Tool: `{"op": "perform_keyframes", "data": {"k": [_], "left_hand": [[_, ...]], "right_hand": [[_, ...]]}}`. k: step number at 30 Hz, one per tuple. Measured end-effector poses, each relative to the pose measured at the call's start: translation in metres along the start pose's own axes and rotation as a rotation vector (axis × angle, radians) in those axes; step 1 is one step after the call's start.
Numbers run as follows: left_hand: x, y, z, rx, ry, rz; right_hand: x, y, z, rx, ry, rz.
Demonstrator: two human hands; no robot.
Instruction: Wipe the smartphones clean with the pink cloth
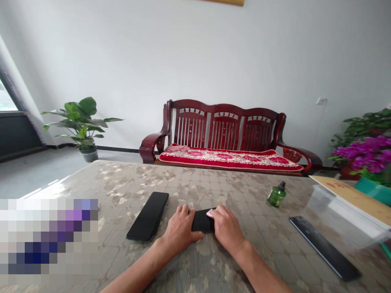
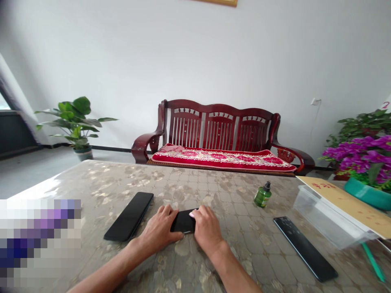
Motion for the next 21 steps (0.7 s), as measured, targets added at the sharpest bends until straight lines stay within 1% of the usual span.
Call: {"op": "perform_keyframes", "data": {"k": [2, 3, 5, 7, 10, 12, 14, 18, 20, 21], "left_hand": [[0.0, 0.0, -0.001, -0.002, 0.004, -0.002], [0.0, 0.0, -0.001, -0.005, 0.007, -0.004], [0.0, -0.001, -0.002, -0.01, 0.014, -0.008], [-0.001, -0.001, -0.003, -0.013, 0.016, -0.009], [-0.001, -0.002, -0.003, -0.015, 0.015, -0.001], [-0.001, -0.002, -0.002, -0.014, 0.017, 0.002], [-0.001, -0.001, -0.002, -0.01, 0.016, -0.008], [-0.001, 0.0, -0.003, -0.016, 0.006, -0.014], [-0.002, -0.001, -0.004, -0.022, 0.003, -0.011], [-0.002, 0.0, -0.004, -0.024, 0.001, -0.014]], "right_hand": [[-0.007, 0.002, -0.022, 0.038, -0.104, -0.003], [-0.009, 0.003, -0.029, 0.052, -0.138, -0.005], [-0.01, 0.004, -0.03, 0.058, -0.155, -0.009], [-0.009, 0.004, -0.017, 0.034, -0.104, -0.009], [-0.004, -0.001, 0.011, -0.02, 0.048, 0.009], [-0.003, -0.002, 0.018, -0.034, 0.108, 0.019], [-0.005, -0.001, 0.008, -0.011, 0.074, 0.016], [-0.011, 0.005, -0.032, 0.078, -0.12, -0.015], [-0.011, 0.007, -0.038, 0.088, -0.152, -0.024], [-0.009, 0.006, -0.035, 0.083, -0.143, -0.027]]}}
Point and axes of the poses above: each hand's wrist, its own x-axis away from the middle knuckle, its own y-axis out of the back of the hand, z = x × y, the point moved 7 cm from there along -x, towards the middle knuckle, and after that the axes turned 3 degrees about z, right-handed, at the moved point
